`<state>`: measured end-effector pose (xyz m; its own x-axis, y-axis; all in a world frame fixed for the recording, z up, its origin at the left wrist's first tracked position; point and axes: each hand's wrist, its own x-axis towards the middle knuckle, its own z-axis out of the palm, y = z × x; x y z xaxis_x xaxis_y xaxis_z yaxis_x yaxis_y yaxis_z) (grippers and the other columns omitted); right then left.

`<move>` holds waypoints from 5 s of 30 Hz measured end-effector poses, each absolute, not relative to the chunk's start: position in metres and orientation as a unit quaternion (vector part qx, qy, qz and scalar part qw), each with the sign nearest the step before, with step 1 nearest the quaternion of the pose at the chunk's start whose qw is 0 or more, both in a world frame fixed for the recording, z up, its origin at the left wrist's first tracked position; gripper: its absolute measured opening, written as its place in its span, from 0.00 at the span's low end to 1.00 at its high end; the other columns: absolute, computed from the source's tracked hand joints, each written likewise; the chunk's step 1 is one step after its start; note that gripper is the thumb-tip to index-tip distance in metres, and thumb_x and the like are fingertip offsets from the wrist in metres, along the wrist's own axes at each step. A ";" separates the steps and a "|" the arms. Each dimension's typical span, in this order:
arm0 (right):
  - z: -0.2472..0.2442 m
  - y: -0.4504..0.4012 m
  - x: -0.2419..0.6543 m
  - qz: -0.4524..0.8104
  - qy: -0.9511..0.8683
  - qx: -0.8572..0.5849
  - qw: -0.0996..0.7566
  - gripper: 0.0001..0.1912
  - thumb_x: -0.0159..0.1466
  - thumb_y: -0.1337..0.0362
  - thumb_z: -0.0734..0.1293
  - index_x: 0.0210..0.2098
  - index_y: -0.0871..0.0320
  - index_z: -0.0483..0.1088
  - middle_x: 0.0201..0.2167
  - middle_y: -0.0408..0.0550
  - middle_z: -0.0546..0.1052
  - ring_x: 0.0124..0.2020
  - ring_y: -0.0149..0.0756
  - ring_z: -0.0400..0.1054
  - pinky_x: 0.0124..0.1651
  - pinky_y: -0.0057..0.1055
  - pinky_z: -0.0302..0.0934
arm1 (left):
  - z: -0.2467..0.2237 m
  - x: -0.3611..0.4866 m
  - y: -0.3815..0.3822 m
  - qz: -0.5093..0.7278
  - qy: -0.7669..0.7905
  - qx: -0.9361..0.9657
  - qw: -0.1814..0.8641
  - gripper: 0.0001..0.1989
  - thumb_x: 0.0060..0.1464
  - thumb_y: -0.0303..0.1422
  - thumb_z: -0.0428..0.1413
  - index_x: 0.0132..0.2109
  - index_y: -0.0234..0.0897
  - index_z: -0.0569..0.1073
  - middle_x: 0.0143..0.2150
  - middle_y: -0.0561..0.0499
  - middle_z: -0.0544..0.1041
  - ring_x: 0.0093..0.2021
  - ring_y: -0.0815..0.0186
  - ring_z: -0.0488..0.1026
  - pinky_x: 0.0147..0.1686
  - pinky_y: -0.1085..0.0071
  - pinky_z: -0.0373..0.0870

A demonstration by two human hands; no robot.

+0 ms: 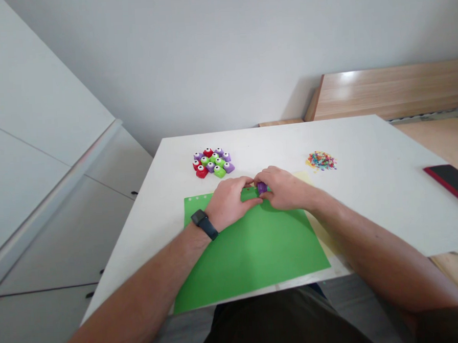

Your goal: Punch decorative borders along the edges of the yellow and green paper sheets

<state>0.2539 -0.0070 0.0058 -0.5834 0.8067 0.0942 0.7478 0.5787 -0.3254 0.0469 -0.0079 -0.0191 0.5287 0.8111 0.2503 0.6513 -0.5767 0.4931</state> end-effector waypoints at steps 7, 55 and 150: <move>0.006 -0.006 0.256 0.136 -0.879 -0.440 0.122 0.12 0.60 0.66 0.71 0.44 0.61 0.74 0.40 0.53 0.78 0.46 0.44 0.70 0.51 0.35 0.61 | -0.026 0.044 -0.006 0.241 0.432 0.854 0.164 0.17 0.59 0.38 0.62 0.53 0.37 0.75 0.49 0.47 0.82 0.49 0.56 0.79 0.51 0.60 0.73; 0.006 -0.004 0.255 0.123 -0.884 -0.439 0.108 0.14 0.60 0.64 0.71 0.45 0.60 0.75 0.41 0.54 0.79 0.47 0.46 0.70 0.51 0.37 0.62 | -0.031 0.044 -0.005 0.261 0.434 0.844 0.176 0.12 0.61 0.29 0.56 0.51 0.38 0.75 0.48 0.48 0.82 0.49 0.58 0.79 0.51 0.60 0.75; 0.020 -0.005 0.262 0.142 -0.870 -0.464 0.089 0.14 0.60 0.64 0.71 0.46 0.59 0.75 0.42 0.54 0.79 0.48 0.46 0.70 0.53 0.37 0.61 | -0.021 0.045 -0.004 0.238 0.447 0.844 0.179 0.13 0.62 0.31 0.55 0.53 0.37 0.76 0.49 0.47 0.83 0.49 0.58 0.80 0.50 0.61 0.75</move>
